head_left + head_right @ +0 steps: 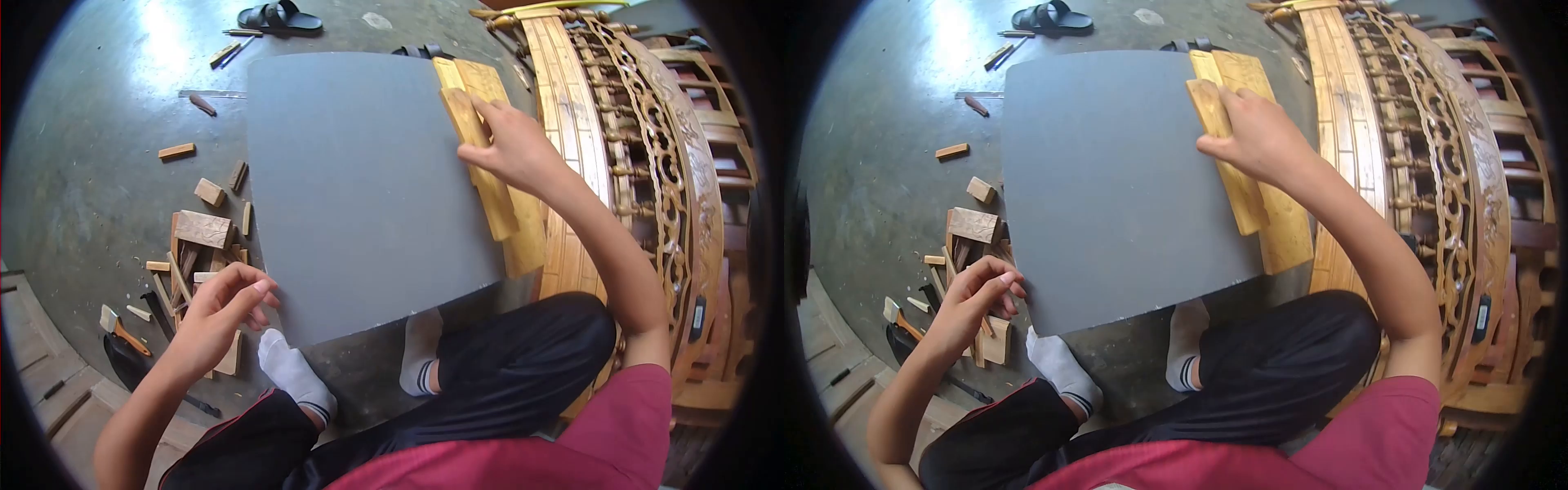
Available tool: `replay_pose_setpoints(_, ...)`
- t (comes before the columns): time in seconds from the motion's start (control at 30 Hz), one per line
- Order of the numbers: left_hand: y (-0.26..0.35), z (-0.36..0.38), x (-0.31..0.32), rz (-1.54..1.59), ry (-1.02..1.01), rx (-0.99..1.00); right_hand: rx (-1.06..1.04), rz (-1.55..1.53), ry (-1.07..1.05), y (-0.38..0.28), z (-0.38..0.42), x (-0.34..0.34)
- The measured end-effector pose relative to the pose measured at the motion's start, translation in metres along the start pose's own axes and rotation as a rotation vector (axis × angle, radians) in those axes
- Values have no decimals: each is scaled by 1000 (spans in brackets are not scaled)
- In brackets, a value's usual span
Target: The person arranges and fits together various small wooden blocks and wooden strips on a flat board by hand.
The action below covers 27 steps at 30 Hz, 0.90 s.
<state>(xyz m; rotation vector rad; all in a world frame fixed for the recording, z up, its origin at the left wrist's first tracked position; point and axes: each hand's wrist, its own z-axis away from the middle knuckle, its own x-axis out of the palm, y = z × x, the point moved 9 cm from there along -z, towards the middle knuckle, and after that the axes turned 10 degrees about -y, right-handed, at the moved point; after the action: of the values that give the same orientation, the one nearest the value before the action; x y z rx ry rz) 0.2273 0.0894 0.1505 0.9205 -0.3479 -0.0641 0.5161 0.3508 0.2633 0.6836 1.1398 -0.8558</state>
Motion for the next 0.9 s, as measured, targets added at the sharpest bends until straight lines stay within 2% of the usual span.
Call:
replay_pose_setpoints(0.03,0,0,0,-7,1,-10,-26,40,29,-2,-17,-1)
replay_pose_setpoints(0.07,-1,0,-1,2,23,-21,25,26,-72,-7,-30,-4)
replay_pose_setpoints(0.17,-3,-4,-4,-14,5,-3,-109,102,104,-2,-81,3)
replay_pose_setpoints(0.3,-2,-4,-17,-24,62,70,-37,104,67,-5,-105,14)
replay_pose_setpoints(0.43,15,6,-50,0,292,112,-58,179,35,1,-107,35)
replay_pose_setpoints(0.57,2,9,-90,40,460,145,-59,198,63,9,-108,38)
replay_pose_setpoints(0.63,-13,11,-112,91,492,116,-79,179,78,19,-116,45)
replay_pose_setpoints(0.7,-35,14,-142,273,478,84,-78,172,41,22,-122,44)
replay_pose_setpoints(0.73,-49,17,-158,377,583,36,-123,148,88,17,-116,38)
replay_pose_setpoints(0.8,-59,27,-182,340,616,34,-79,131,45,18,-118,35)
replay_pose_setpoints(0.83,-67,33,-195,306,647,-1,-145,105,105,25,-120,37)
replay_pose_setpoints(0.9,-83,39,-218,238,677,-64,-104,94,89,31,-121,39)
